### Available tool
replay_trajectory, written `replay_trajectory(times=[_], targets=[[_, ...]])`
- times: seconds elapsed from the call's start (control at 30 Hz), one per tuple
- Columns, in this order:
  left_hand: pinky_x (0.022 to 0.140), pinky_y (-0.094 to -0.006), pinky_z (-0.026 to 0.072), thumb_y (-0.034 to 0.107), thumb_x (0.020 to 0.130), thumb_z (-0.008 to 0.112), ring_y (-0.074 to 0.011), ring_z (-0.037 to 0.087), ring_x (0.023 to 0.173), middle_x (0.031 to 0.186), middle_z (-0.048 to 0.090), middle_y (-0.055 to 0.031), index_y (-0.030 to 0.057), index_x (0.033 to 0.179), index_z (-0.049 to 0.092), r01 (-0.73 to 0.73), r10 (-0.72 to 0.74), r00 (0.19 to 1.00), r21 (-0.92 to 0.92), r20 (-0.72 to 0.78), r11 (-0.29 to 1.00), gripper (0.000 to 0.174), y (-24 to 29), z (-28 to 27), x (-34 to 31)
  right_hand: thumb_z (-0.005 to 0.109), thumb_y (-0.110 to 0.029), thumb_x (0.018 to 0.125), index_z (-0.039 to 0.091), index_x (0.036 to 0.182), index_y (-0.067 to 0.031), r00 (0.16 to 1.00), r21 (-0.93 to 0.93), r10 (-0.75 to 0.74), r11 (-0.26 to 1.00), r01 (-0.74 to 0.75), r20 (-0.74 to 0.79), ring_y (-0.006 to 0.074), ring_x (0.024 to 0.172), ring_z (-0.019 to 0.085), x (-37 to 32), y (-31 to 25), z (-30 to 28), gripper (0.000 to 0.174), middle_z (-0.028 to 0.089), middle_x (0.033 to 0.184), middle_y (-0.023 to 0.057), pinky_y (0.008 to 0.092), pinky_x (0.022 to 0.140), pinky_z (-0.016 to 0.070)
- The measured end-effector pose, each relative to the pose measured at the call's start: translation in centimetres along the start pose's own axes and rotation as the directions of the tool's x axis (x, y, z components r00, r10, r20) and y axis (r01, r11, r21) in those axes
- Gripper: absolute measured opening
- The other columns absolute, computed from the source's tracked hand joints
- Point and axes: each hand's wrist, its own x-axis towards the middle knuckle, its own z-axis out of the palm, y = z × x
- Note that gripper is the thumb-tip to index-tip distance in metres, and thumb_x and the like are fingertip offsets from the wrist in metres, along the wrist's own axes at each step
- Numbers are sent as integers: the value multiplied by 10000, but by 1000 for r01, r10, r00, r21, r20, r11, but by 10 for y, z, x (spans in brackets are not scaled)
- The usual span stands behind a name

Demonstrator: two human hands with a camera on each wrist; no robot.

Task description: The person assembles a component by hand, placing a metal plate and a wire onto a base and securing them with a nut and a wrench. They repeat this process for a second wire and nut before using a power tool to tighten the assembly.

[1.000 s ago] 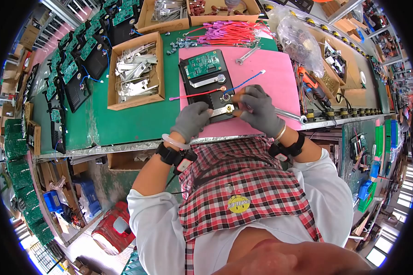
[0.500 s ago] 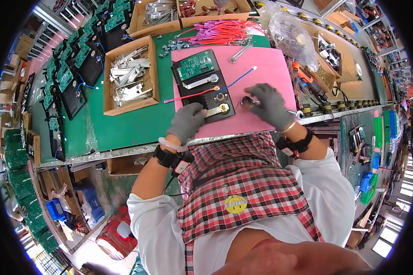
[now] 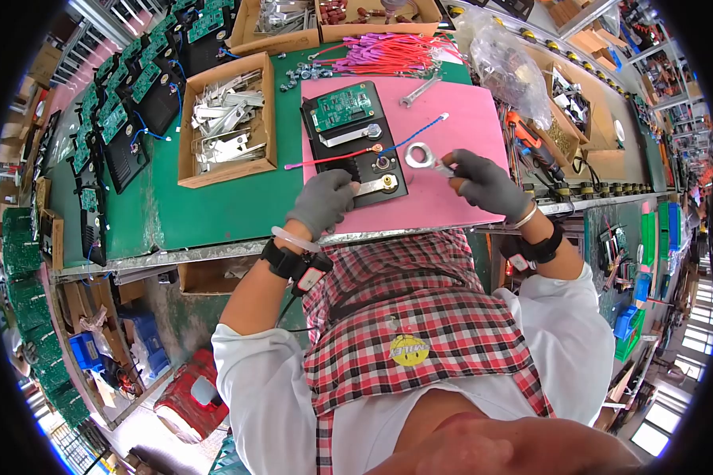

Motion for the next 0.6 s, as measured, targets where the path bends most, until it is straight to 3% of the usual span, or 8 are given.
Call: replay_trajectory(times=[0.1, 0.23, 0.33, 0.43, 0.6], targets=[[338, -248, 359, 244, 828, 523, -99, 455, 422, 586, 505, -22, 44, 760, 520, 18, -18, 1000, -15, 10, 1000, 211, 1, -1, 3, 556, -171, 801, 529, 1086, -120, 945, -347, -295, 879, 327, 144, 288, 710, 594, 17, -13, 9, 291, 603, 766, 107, 399, 632, 454], [357, -278, 386, 223, 828, 529, -133, 490, 425, 596, 532, -53, 22, 778, 539, 30, -31, 999, -23, -16, 999, 208, 6, -2, -1, 542, -253, 816, 560, 1076, -155, 958, -558, -115, 792, 248, 263, 284, 732, 602, 37, -13, 7, 279, 618, 799, 102, 412, 646, 458], [387, -298, 409, 222, 828, 532, -155, 514, 433, 607, 553, -74, 7, 783, 554, 0, 0, 1000, 14, -12, 1000, 220, -1, -2, 4, 529, -298, 828, 571, 1076, -166, 926, -607, 57, 769, 198, 373, 274, 760, 605, 44, -41, -7, 284, 624, 812, 91, 403, 670, 460], [416, -305, 421, 234, 827, 531, -166, 525, 442, 608, 559, -83, 0, 775, 557, -6, 6, 1000, 57, 7, 998, 241, 0, -2, 6, 521, -335, 835, 583, 1070, -165, 913, -660, 55, 708, 250, 405, 255, 789, 607, 53, -54, -13, 297, 630, 827, 77, 393, 697, 460], [441, -314, 429, 247, 827, 525, -180, 536, 451, 602, 562, -88, 1, 772, 566, -40, 41, 999, 115, -8, 993, 255, 0, -2, 5, 513, -364, 843, 581, 1102, -186, 902, -653, 78, 717, 245, 424, 236, 808, 607, 57, -49, -14, 322, 632, 835, 64, 384, 714, 461]])
